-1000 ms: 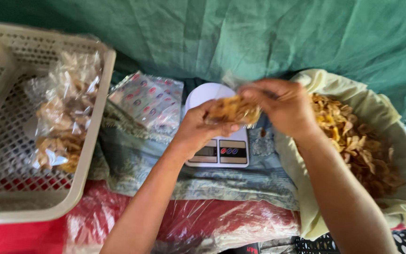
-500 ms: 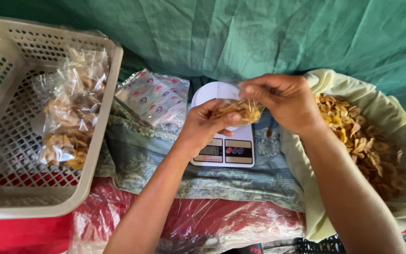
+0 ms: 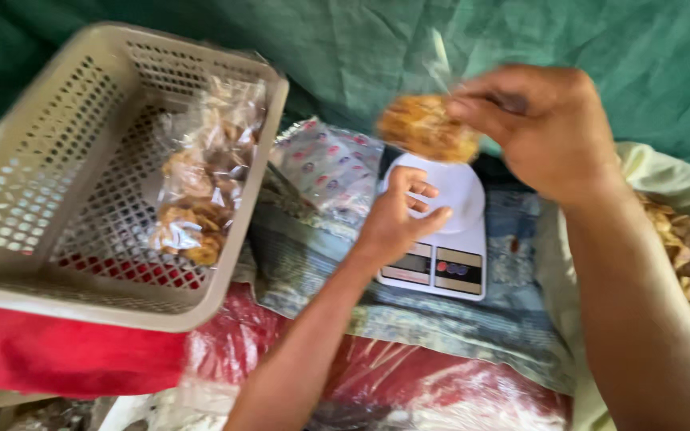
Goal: The person scoops dried fruit slices from a large cloth bag into small clear plastic bags. They place the filled bags on a digital scale to check the weight, then transfer the packaged items into a white plastic basket. The process is repeated for multiple bags.
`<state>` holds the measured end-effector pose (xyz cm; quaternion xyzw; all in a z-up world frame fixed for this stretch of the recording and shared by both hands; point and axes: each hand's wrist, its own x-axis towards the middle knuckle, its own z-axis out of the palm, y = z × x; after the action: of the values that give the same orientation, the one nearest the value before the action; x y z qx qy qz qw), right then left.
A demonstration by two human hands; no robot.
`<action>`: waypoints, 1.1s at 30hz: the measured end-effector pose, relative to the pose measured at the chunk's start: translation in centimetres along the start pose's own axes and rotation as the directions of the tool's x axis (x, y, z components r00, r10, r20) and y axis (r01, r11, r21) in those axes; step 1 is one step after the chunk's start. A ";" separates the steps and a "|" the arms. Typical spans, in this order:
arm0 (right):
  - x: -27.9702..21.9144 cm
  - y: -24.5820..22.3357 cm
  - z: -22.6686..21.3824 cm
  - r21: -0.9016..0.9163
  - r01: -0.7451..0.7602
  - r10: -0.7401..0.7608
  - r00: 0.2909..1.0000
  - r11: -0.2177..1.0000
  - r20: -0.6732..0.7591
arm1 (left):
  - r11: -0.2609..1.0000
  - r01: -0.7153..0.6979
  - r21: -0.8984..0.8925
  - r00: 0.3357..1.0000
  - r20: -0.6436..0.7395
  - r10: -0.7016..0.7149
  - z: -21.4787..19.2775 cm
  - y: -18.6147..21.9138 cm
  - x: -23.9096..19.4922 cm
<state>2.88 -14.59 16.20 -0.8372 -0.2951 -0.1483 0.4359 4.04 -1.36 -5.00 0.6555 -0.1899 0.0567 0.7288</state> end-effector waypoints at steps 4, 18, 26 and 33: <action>3.0 -3.1 7.6 0.012 0.258 -0.257 0.958 0.966 0.124 | 0.990 0.015 0.141 1.000 -0.022 -0.012 -0.3 -1.4 -0.9; 3.4 -5.7 32.3 -0.141 0.183 -0.009 0.638 0.973 0.770 | 0.999 -0.012 0.040 0.970 -0.243 0.021 0.1 -0.7 -0.6; 2.7 -8.5 34.9 -0.459 0.201 0.187 0.721 0.865 0.667 | 0.994 0.009 0.110 0.981 -0.193 0.013 -0.2 0.9 -1.0; 3.8 -5.0 35.3 -0.572 0.127 0.147 0.901 0.810 0.408 | 0.991 0.013 0.130 0.978 -0.210 0.015 -0.1 0.4 -1.3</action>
<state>2.41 17.92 1.05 -0.9432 -0.3198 -0.0396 0.0804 2.70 -1.03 -5.11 0.6921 -0.1080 0.1383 0.7002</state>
